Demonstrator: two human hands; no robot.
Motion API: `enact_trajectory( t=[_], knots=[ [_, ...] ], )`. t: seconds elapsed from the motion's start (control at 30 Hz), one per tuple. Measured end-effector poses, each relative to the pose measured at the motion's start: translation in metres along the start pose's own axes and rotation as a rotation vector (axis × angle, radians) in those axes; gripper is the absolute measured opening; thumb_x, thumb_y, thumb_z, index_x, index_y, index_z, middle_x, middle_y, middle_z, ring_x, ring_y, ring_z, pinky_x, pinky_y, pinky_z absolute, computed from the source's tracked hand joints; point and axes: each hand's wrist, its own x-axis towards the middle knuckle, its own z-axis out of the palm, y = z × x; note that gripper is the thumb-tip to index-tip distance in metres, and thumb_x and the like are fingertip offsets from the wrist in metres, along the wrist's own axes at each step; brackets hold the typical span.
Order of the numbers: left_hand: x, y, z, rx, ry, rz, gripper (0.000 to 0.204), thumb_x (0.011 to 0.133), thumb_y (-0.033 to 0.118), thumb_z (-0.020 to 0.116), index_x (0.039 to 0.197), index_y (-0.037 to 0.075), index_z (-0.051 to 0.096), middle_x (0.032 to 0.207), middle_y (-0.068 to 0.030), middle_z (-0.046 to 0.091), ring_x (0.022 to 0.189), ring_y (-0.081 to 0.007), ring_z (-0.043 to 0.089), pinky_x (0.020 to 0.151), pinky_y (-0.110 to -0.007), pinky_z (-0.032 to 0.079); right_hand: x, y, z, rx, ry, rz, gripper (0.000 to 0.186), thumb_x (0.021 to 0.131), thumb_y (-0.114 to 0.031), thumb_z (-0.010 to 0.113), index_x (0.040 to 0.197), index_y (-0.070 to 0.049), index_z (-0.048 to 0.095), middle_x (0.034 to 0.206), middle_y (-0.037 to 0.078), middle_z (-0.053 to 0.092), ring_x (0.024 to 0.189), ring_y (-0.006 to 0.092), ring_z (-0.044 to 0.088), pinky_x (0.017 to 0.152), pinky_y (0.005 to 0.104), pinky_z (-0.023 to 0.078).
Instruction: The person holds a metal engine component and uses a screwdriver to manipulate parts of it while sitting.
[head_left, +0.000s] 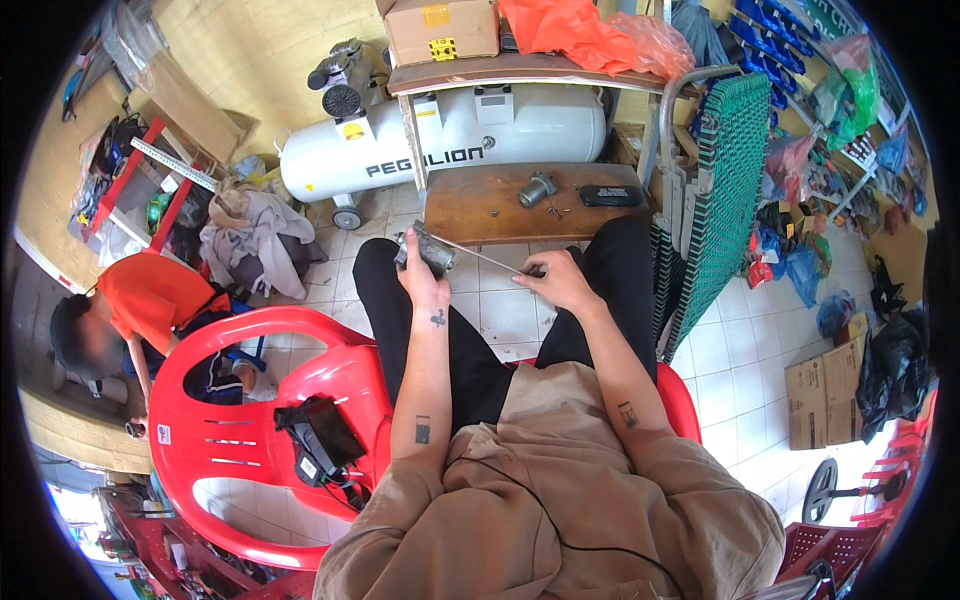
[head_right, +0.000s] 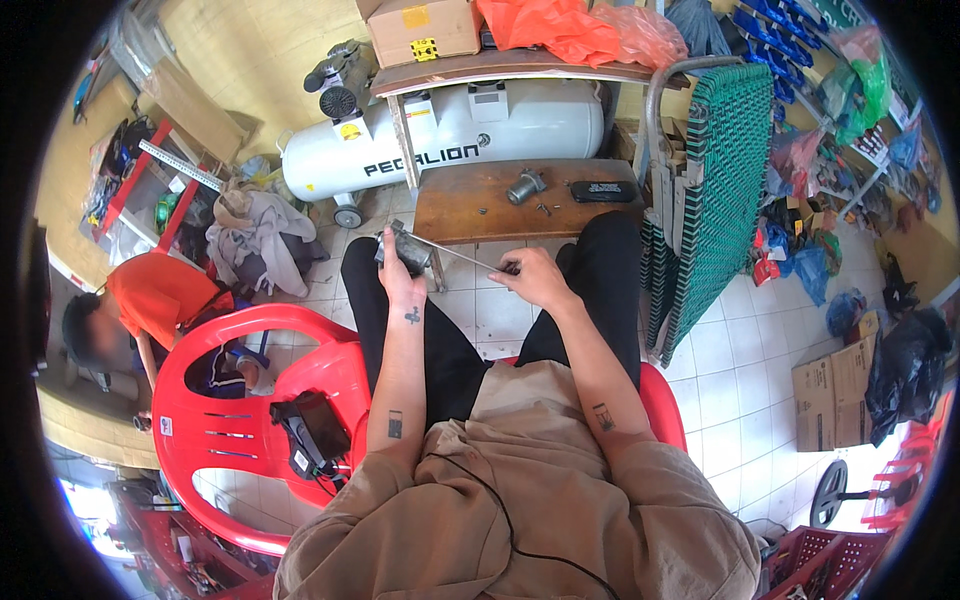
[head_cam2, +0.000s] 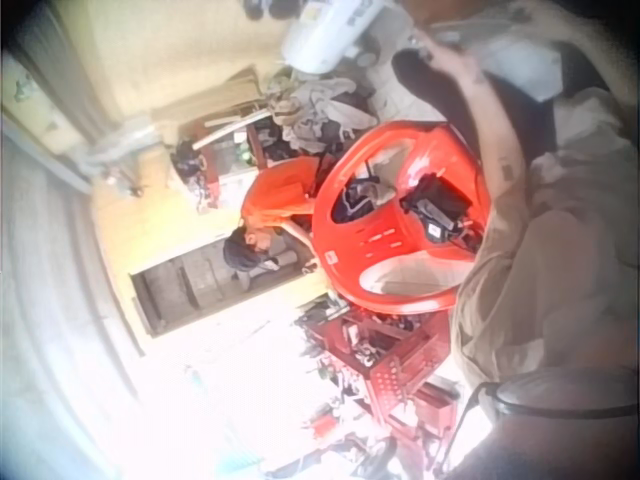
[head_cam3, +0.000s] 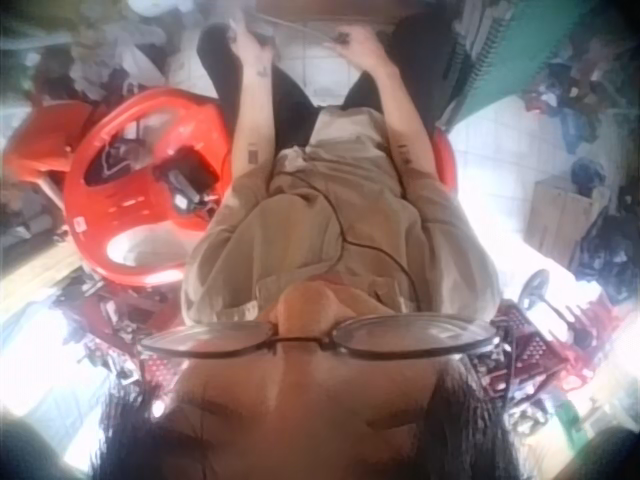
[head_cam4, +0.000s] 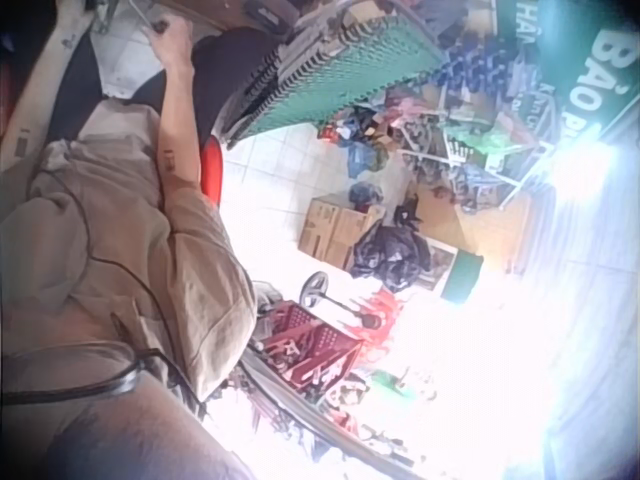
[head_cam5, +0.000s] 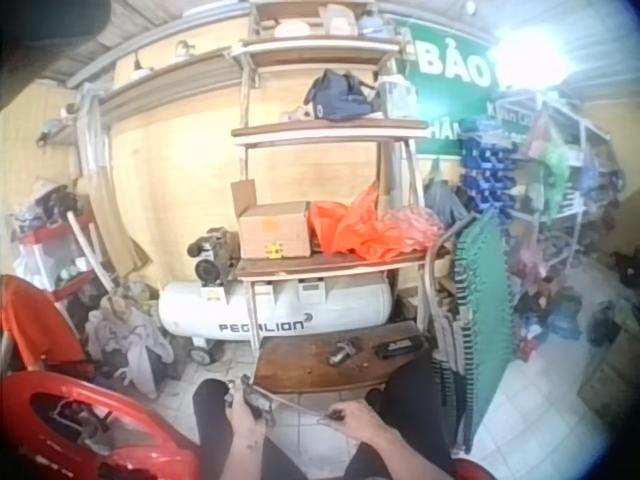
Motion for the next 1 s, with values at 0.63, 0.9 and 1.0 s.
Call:
enact_trajectory(
  t=[0.63,0.9,1.0],
  knots=[
    [-0.008,0.001,0.005,0.033,-0.026,0.018,0.032,0.091,0.028,0.076,0.107,0.003,0.065,0.101,-0.0034,0.068,0.087,-0.0148,0.064,0.076,-0.034,0.053,0.002,0.004,0.010,0.211,-0.076,0.150,0.026,0.083,-0.015,0.080,0.097,0.004,0.069,0.075,0.011,0.069,0.064,0.0151,0.068,0.058,0.0303,0.053],
    [-0.009,0.000,0.006,0.053,0.001,-0.002,0.030,0.091,0.027,0.076,0.107,0.004,0.065,0.101,-0.0027,0.068,0.086,-0.0143,0.064,0.077,-0.033,0.053,0.006,0.017,0.016,0.442,-0.275,0.253,0.020,0.094,-0.015,0.068,0.096,0.005,0.066,0.069,0.006,0.063,0.065,0.0141,0.065,0.059,0.0287,0.052],
    [-0.009,-0.003,0.005,0.048,-0.015,-0.013,0.030,0.091,0.027,0.076,0.107,0.004,0.065,0.101,-0.0026,0.068,0.086,-0.0141,0.064,0.077,-0.033,0.053,0.006,0.006,0.013,0.405,-0.317,0.268,0.022,0.092,-0.015,0.072,0.099,0.005,0.065,0.070,0.005,0.062,0.063,0.0130,0.063,0.057,0.0280,0.050]
  ],
)
